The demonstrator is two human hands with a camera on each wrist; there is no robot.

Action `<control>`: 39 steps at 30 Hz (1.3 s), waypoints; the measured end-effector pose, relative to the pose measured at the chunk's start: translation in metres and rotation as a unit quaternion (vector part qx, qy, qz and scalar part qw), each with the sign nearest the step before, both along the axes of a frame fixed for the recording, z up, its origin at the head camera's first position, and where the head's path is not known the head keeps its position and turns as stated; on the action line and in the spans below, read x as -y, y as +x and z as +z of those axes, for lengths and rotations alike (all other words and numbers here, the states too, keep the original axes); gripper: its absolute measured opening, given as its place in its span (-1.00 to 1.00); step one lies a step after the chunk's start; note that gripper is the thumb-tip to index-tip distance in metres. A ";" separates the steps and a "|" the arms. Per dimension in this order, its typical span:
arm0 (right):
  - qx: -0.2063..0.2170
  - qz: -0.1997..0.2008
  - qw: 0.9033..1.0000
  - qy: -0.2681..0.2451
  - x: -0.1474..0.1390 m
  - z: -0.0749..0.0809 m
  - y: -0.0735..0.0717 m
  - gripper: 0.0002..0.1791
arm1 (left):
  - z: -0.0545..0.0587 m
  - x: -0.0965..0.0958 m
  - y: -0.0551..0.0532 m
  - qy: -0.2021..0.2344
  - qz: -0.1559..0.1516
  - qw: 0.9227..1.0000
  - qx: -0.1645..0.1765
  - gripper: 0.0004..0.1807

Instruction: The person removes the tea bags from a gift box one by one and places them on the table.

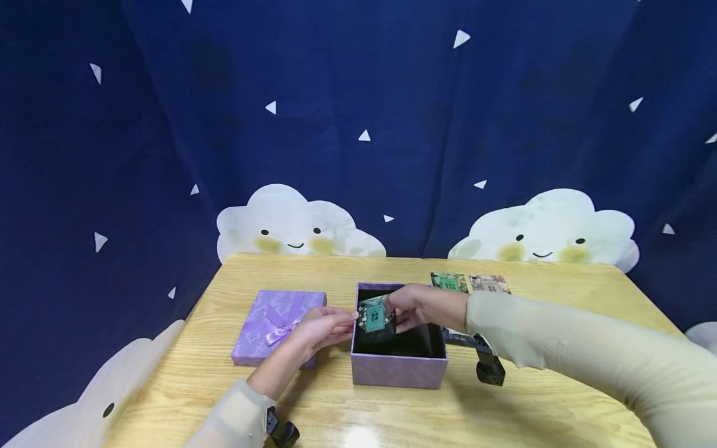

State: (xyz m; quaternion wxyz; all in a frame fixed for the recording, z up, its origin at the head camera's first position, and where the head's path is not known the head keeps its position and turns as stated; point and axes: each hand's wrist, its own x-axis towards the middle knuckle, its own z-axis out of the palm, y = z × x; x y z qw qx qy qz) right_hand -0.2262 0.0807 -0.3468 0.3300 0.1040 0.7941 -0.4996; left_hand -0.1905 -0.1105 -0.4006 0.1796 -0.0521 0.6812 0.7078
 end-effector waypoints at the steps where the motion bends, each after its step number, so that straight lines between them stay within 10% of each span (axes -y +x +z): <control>1: -0.002 -0.004 1.000 -0.001 -0.002 0.001 0.001 -0.75 | 0.000 0.001 0.000 -0.002 0.000 1.000 0.000 -0.62; 10: -0.013 -0.008 1.000 -0.012 -0.016 0.012 0.017 -0.60 | -0.002 0.005 0.000 0.012 -0.014 1.000 -0.005 -0.59; 18: -0.064 0.027 0.997 -0.027 -0.020 0.022 0.035 -0.96 | 0.000 0.006 -0.002 0.012 -0.016 1.000 -0.003 -0.64; 39: -0.078 0.025 0.989 -0.120 -0.053 0.031 0.050 -0.73 | 0.000 0.002 -0.003 0.015 -0.020 1.000 0.005 -0.65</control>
